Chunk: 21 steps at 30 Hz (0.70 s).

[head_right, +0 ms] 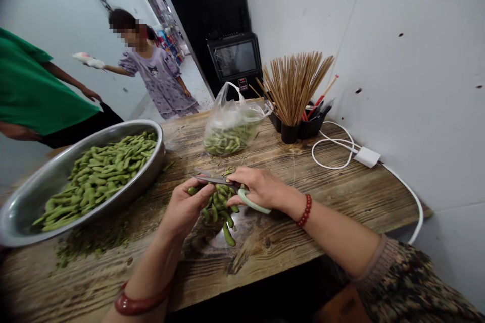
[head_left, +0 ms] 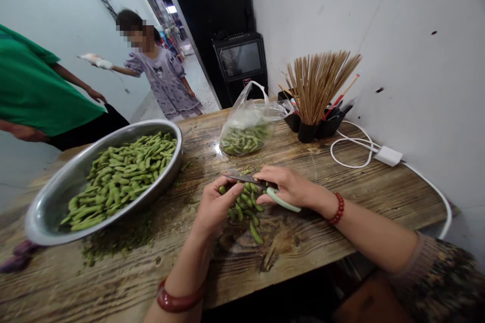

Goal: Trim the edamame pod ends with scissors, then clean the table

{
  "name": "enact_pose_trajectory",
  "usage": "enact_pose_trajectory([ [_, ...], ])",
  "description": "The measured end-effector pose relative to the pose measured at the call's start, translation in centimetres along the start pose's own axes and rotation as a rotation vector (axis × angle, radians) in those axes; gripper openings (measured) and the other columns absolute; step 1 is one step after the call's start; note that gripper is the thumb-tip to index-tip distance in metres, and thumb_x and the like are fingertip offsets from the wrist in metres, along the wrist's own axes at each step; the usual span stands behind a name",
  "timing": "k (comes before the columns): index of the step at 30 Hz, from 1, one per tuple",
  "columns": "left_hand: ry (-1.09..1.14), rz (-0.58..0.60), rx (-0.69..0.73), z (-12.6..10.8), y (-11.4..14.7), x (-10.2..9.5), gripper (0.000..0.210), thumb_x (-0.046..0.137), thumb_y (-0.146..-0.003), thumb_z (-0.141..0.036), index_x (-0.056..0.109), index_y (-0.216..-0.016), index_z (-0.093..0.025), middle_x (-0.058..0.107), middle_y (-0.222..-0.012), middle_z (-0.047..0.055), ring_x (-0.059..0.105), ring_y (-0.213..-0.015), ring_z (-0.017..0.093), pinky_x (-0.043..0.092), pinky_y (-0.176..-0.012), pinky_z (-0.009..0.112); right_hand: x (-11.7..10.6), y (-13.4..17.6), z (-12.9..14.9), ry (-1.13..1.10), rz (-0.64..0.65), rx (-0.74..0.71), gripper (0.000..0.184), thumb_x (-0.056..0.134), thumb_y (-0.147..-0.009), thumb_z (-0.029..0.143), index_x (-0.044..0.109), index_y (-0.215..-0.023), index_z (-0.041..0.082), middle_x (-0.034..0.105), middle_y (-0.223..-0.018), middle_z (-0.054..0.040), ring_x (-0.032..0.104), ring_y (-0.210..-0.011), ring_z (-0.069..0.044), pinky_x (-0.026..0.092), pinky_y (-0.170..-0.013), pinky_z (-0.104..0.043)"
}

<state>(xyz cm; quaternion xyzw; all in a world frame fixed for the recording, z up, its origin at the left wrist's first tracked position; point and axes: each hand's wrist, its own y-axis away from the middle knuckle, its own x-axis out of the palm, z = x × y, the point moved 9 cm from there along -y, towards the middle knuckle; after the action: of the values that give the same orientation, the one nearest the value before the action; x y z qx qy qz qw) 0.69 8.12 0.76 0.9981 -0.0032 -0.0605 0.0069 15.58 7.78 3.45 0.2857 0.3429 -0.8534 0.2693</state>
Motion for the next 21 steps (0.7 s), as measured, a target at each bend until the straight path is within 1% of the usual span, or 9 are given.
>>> enact_pose_trajectory([
  [4,0.068,-0.032,-0.036,0.5,-0.2,-0.5,0.017,0.076,-0.067,-0.028,0.066,-0.073,-0.016,0.055,-0.06,-0.003,0.037,-0.047,0.006,0.026,-0.043,0.02,-0.2,0.0,-0.4,0.014,-0.025,-0.006,0.039,0.069,-0.08,0.043,0.062,-0.105,0.014,0.06,-0.085,-0.0056,0.055,-0.074,-0.016,0.043,-0.066,-0.026],
  [6,0.172,-0.047,-0.063,0.7,-0.4,-0.7,0.019,0.076,-0.067,-0.027,0.064,-0.077,-0.017,0.048,-0.054,-0.006,0.034,-0.044,0.005,0.024,-0.042,0.018,-0.5,0.0,-0.9,0.022,-0.069,0.005,0.04,0.069,-0.08,0.043,0.062,-0.107,0.014,0.061,-0.087,-0.0069,0.056,-0.076,-0.017,0.045,-0.068,-0.028],
  [8,0.288,-0.028,-0.088,0.8,-0.5,-0.6,0.022,0.075,-0.069,-0.028,0.061,-0.082,-0.017,0.042,-0.051,-0.008,0.032,-0.043,0.005,0.022,-0.041,0.017,-0.9,0.1,-1.1,0.027,-0.119,0.014,0.043,0.069,-0.079,0.043,0.061,-0.108,0.013,0.062,-0.09,-0.0085,0.057,-0.08,-0.019,0.046,-0.071,-0.03],
  [9,0.334,-0.011,-0.097,0.7,-0.5,-0.5,0.022,0.074,-0.07,-0.028,0.059,-0.083,-0.018,0.042,-0.051,-0.008,0.033,-0.043,0.005,0.022,-0.04,0.016,-1.0,0.1,-1.2,0.03,-0.131,0.018,0.045,0.07,-0.079,0.044,0.06,-0.11,0.013,0.062,-0.092,-0.0091,0.057,-0.081,-0.019,0.046,-0.072,-0.031],
  [11,0.388,0.015,-0.108,0.6,-0.5,-0.3,0.023,0.073,-0.072,-0.027,0.056,-0.083,-0.017,0.049,-0.056,-0.006,0.035,-0.044,0.005,0.022,-0.039,0.016,-0.9,0.1,-1.1,0.039,-0.126,0.024,0.049,0.069,-0.079,0.045,0.058,-0.114,0.013,0.061,-0.095,-0.0095,0.057,-0.081,-0.019,0.047,-0.072,-0.031],
  [14,0.405,0.014,-0.118,0.6,-0.5,-0.3,0.026,0.074,-0.071,-0.027,0.054,-0.085,-0.017,0.059,-0.069,-0.001,0.037,-0.045,0.004,0.022,-0.038,0.015,-0.6,0.1,-0.6,0.067,-0.091,0.021,0.052,0.069,-0.078,0.046,0.056,-0.117,0.013,0.059,-0.096,-0.0095,0.056,-0.081,-0.019,0.047,-0.07,-0.031],
  [17,0.416,0.005,-0.115,0.7,-0.4,-0.3,0.026,0.075,-0.07,-0.027,0.056,-0.085,-0.018,0.057,-0.066,-0.003,0.038,-0.045,0.004,0.023,-0.039,0.014,-0.4,0.1,-0.2,0.082,-0.078,-0.009,0.054,0.07,-0.077,0.046,0.054,-0.118,0.014,0.058,-0.097,-0.01,0.056,-0.085,-0.021,0.047,-0.072,-0.032],
  [21,0.383,0.005,-0.117,0.9,-0.3,-0.2,0.027,0.077,-0.067,-0.027,0.062,-0.087,-0.017,0.053,-0.059,-0.005,0.038,-0.045,0.004,0.022,-0.039,0.015,-0.1,0.1,0.1,0.078,-0.068,-0.036,0.055,0.07,-0.078,0.045,0.053,-0.121,0.015,0.058,-0.098,-0.0104,0.056,-0.087,-0.022,0.048,-0.074,-0.033],
])
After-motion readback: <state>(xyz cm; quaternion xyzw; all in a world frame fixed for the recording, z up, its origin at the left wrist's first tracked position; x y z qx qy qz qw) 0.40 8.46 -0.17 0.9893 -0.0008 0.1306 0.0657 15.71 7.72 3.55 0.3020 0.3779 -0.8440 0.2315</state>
